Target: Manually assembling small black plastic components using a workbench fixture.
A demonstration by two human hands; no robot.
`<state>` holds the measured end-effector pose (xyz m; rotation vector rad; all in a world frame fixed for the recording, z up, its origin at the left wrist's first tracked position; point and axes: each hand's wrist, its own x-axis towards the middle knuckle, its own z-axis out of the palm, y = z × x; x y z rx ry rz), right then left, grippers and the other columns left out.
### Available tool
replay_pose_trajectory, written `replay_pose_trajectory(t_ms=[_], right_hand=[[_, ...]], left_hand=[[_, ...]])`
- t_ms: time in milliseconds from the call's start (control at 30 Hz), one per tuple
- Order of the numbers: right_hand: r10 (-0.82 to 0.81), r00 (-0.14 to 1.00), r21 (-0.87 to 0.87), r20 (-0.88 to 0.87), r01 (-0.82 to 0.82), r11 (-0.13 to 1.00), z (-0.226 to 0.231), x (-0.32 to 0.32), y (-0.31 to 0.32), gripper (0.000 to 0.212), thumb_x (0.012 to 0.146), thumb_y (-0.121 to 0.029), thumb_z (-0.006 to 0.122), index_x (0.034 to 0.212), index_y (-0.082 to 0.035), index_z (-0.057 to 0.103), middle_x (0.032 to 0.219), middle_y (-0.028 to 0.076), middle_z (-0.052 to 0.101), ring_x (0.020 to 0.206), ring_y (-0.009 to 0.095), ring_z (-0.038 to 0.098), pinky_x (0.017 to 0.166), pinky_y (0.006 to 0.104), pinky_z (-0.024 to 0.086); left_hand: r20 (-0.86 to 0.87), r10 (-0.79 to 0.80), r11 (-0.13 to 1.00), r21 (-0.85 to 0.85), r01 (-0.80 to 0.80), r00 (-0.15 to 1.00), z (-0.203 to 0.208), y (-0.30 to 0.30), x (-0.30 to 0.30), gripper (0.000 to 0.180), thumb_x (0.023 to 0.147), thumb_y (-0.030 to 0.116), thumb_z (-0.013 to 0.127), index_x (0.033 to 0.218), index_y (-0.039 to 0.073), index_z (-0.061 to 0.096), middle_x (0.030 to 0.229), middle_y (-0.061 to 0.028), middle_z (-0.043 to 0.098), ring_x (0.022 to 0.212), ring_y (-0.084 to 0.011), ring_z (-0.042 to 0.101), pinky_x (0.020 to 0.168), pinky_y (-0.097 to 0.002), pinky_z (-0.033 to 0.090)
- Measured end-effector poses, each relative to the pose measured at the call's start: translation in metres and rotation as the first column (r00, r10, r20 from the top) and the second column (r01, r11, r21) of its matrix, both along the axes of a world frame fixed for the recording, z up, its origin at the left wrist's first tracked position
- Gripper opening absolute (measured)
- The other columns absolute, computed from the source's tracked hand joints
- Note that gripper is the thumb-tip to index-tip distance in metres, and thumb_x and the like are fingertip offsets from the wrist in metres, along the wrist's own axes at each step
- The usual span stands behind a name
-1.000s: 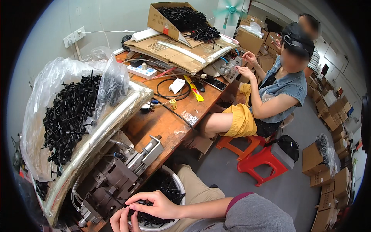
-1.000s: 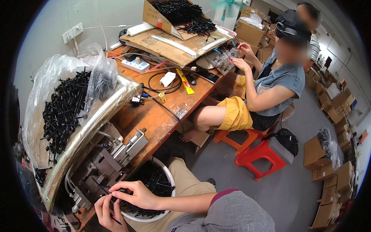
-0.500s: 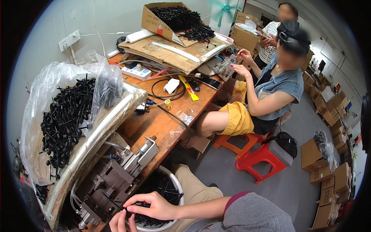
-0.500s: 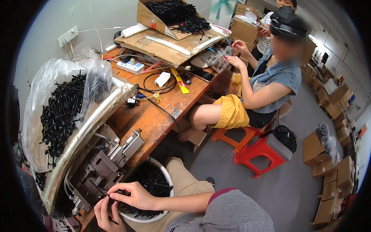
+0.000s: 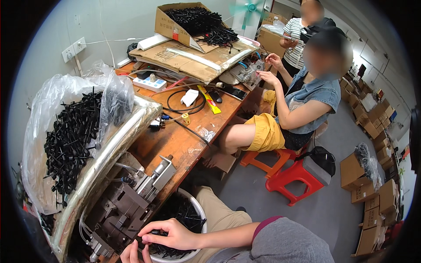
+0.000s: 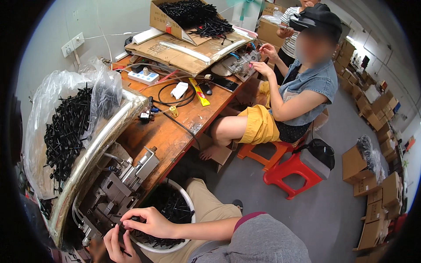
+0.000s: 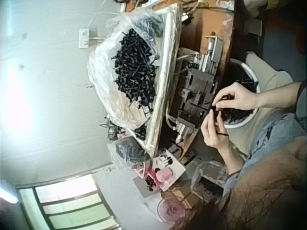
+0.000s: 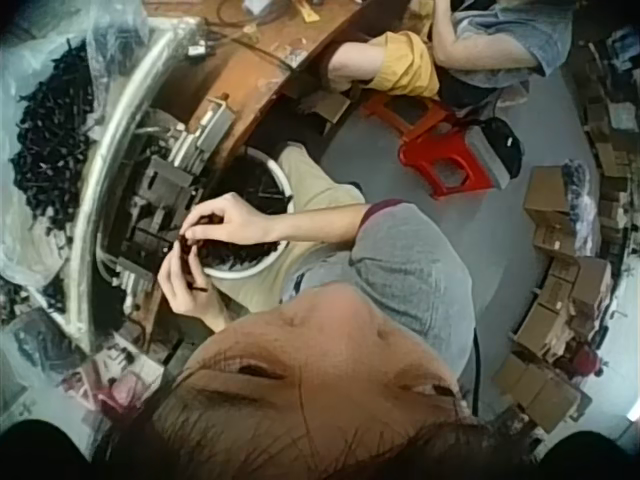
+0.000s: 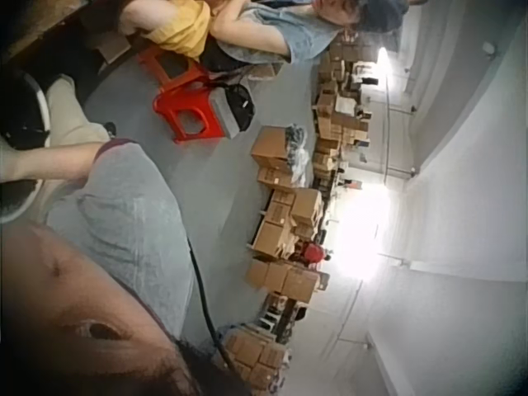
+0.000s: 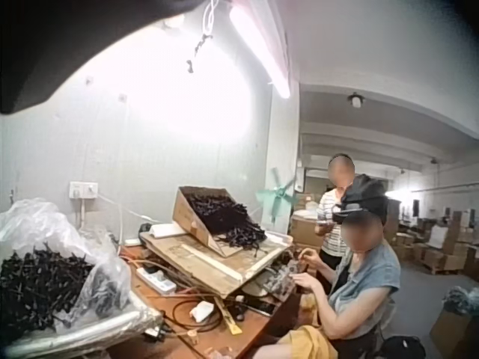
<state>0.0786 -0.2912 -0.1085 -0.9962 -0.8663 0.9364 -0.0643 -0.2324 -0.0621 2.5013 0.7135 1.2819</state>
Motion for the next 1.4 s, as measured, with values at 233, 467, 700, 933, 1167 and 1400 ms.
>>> replay_pose_trajectory(t_ms=[233,467,700,933,1167,1400], right_hand=[[-0.015,0.999,-0.003,0.031,0.016,1.0,0.001,0.002,-0.002,0.023,0.093,-0.02,0.068,0.11,-0.004,0.071,0.102,0.007,0.074,0.093,0.011,0.068,0.076,0.0244,0.05],[-0.022,1.0,0.002,0.013,0.022,1.0,-0.003,0.0,-0.001,0.024,0.093,-0.021,0.068,0.11,-0.004,0.071,0.102,0.006,0.073,0.094,0.01,0.067,0.077,0.0242,0.049],[-0.009,1.0,0.001,0.001,0.009,1.0,-0.002,0.0,-0.001,0.023,0.094,-0.02,0.068,0.11,-0.004,0.07,0.103,0.006,0.073,0.093,0.01,0.066,0.08,0.0251,0.05],[-0.004,1.0,0.021,0.013,0.004,1.0,-0.006,0.001,-0.003,0.024,0.094,-0.02,0.067,0.11,-0.004,0.07,0.102,0.006,0.072,0.093,0.01,0.065,0.08,0.025,0.05],[0.047,0.999,-0.059,0.026,-0.045,0.997,0.003,0.0,0.002,0.02,0.094,-0.012,0.066,0.108,0.002,0.069,0.103,0.008,0.072,0.098,0.011,0.066,0.088,0.0263,0.052],[-0.014,0.992,-0.05,-0.123,0.008,0.999,0.0,0.001,-0.005,0.024,0.093,-0.001,0.064,0.116,0.004,0.063,0.109,0.014,0.07,0.101,0.017,0.067,0.091,0.0291,0.052]], left_hand=[[-0.006,-0.016,1.0,0.005,0.016,1.0,0.003,-0.002,0.0,0.019,0.085,0.004,0.076,0.103,0.0,0.072,0.099,-0.0142,0.068,0.082,-0.0252,0.068,0.067,-0.0332,0.055],[0.0,-0.027,1.0,0.015,0.027,1.0,0.002,0.0,0.0,0.018,0.085,0.003,0.075,0.102,-0.001,0.072,0.099,-0.0134,0.067,0.079,-0.0232,0.067,0.063,-0.0313,0.053],[0.018,-0.047,0.999,-0.007,0.047,0.999,0.0,0.001,-0.002,0.018,0.085,0.002,0.076,0.102,-0.001,0.072,0.098,-0.0134,0.067,0.079,-0.0235,0.067,0.063,-0.0317,0.053],[0.006,-0.053,0.999,-0.008,0.053,0.999,0.003,-0.003,0.003,0.019,0.084,0.003,0.077,0.101,-0.001,0.072,0.098,-0.0137,0.067,0.082,-0.0251,0.067,0.068,-0.0337,0.056],[0.029,0.011,1.0,0.005,-0.012,1.0,-0.019,0.006,-0.009,0.031,0.074,-0.005,0.075,0.104,0.001,0.07,0.096,-0.0096,0.064,0.075,-0.0187,0.06,0.057,-0.0254,0.045],[-0.076,0.118,0.973,-0.191,-0.13,0.99,-0.016,0.013,-0.008,0.03,0.07,0.001,0.082,0.099,0.003,0.074,0.107,-0.0124,0.068,0.082,-0.0215,0.068,0.067,-0.028,0.054]])
